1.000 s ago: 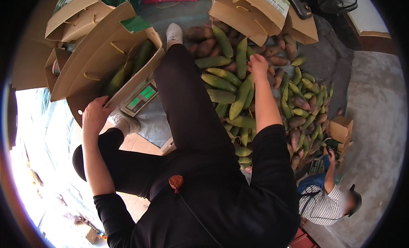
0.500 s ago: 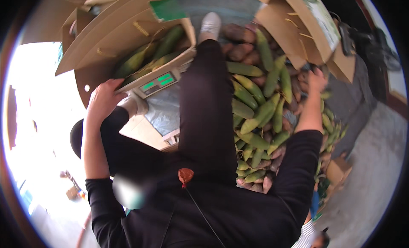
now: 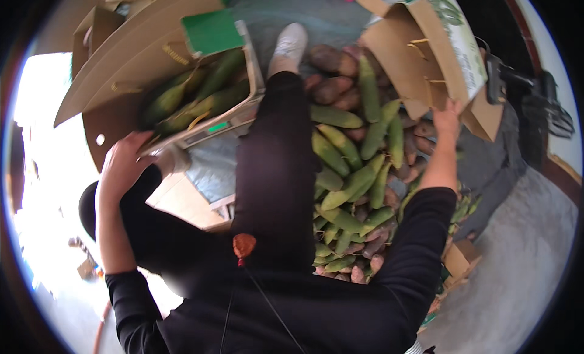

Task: Sorting produce on the floor and packing them into cardboard boxes while weighing them.

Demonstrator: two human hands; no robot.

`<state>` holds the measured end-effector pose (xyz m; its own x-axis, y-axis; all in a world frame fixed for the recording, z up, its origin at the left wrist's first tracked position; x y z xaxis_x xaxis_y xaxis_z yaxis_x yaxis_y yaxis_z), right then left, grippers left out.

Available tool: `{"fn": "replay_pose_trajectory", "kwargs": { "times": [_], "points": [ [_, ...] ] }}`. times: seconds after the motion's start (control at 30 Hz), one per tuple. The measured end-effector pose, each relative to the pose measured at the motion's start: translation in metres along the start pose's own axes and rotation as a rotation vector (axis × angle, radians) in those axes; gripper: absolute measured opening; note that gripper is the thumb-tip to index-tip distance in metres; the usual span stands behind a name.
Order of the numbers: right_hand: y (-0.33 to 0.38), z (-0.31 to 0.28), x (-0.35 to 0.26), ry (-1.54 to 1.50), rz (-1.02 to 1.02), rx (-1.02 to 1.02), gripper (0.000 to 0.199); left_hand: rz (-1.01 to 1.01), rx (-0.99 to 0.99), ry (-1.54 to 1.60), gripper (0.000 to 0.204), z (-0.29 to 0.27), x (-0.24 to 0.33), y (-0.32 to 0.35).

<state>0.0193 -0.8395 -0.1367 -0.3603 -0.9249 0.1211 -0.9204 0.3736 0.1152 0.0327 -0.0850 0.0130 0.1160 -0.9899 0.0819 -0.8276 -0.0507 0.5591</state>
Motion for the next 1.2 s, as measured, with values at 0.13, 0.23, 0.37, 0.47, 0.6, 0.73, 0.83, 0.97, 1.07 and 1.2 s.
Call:
{"fn": "replay_pose_trajectory", "kwargs": {
  "times": [0.13, 0.23, 0.37, 0.47, 0.6, 0.73, 0.83, 0.97, 1.07, 1.2],
  "points": [
    [0.02, -0.037, -0.066, -0.044, 0.103, 0.063, 0.063, -0.013, 0.01, -0.023, 0.043, -0.01, 0.005, 0.008],
    [0.025, -0.058, -0.088, 0.002, 0.113, 0.141, 0.062, 0.022, 0.024, -0.013, 0.043, -0.009, 0.011, 0.007],
    [0.016, -0.045, -0.087, -0.115, 0.208, 0.267, 0.064, 0.024, 0.008, 0.01, 0.044, -0.01, 0.014, 0.005],
    [0.03, -0.052, -0.099, -0.115, 0.217, 0.181, 0.067, -0.001, 0.004, 0.009, 0.045, -0.013, 0.009, 0.009],
    [0.039, -0.065, -0.064, -0.284, 0.321, 0.359, 0.079, 0.017, 0.006, 0.021, 0.044, -0.014, 0.01, 0.009],
    [0.026, -0.054, -0.048, -0.423, 0.424, 0.478, 0.091, -0.004, -0.009, 0.02, 0.044, -0.011, 0.006, 0.006],
    [0.002, -0.036, -0.042, -0.264, 0.338, 0.358, 0.095, -0.013, -0.03, 0.01, 0.045, -0.009, 0.005, 0.003],
    [-0.023, -0.035, -0.027, -0.149, 0.24, 0.326, 0.065, -0.013, -0.044, 0.017, 0.047, -0.005, 0.003, 0.001],
    [-0.024, -0.053, -0.011, -0.127, 0.309, 0.27, 0.05, 0.002, -0.036, 0.011, 0.047, -0.007, 0.005, 0.0],
    [-0.021, -0.07, -0.003, -0.087, 0.391, 0.206, 0.044, 0.02, -0.03, 0.009, 0.047, -0.007, 0.011, -0.001]
  ]
}}
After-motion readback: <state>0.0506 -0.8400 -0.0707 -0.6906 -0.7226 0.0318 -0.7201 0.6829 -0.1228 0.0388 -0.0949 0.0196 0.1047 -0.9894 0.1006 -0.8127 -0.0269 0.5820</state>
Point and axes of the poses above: each hand's wrist, its own y-axis away from the middle knuckle, its own z-axis out of the palm, x = y × z, the point moved 7 cm from there along -y, towards the middle knuckle, and after that the axes turned 13 degrees about -z, right-handed, at the moved point
